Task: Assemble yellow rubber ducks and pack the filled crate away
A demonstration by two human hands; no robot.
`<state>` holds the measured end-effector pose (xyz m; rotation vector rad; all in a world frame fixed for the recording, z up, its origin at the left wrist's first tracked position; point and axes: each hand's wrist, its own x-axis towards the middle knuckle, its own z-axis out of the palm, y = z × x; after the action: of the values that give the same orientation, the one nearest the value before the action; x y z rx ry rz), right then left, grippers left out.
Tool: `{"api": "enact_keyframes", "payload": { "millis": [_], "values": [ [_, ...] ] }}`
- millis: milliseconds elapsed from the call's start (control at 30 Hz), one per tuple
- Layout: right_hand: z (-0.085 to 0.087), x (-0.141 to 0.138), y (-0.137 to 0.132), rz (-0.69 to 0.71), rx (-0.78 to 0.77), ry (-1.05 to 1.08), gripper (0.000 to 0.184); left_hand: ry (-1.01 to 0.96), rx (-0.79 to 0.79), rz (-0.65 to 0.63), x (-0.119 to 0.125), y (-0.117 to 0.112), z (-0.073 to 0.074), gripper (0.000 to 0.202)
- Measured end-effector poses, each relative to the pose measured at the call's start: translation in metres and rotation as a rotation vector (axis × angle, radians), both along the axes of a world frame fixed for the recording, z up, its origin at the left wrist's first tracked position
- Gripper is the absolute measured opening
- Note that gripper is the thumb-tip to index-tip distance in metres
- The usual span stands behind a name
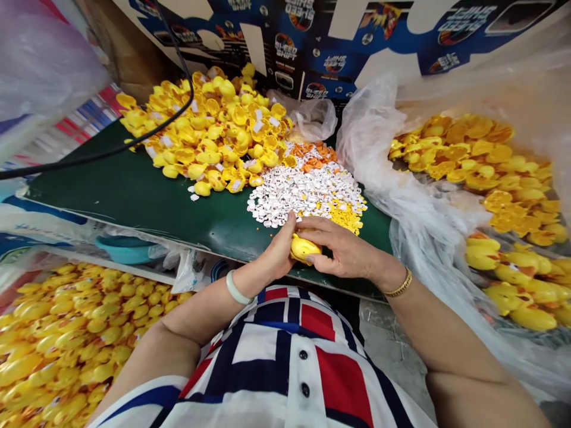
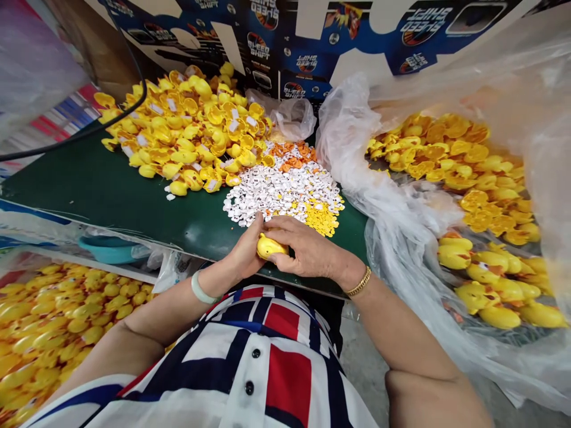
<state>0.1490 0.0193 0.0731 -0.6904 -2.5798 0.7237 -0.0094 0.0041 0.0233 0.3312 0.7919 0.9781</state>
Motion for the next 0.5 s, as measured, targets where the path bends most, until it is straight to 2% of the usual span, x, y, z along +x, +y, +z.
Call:
{"api": "enact_keyframes", "payload": {
  "millis": [167,367,500],
  "values": [
    [-0.0038,-0.002,-0.0031,-0.037,-0.006,-0.009,0.034,-0.106,-0.002,-0.101,-0.0018,-0.0018,-0.0025,0.063],
    [-0.0058,0.0024,-0.001,0.028,-0.051,-0.007,0.032,0.017,0.063,-0.049,0.0028,-0.0093,-0.0064,0.062],
    [-0.0059,0.0018,-0.0015,0.0,-0.02,-0.022,0.034,-0.103,0.078,-0.122,0.0,-0.0093,-0.0053,0.068]
  ]
}}
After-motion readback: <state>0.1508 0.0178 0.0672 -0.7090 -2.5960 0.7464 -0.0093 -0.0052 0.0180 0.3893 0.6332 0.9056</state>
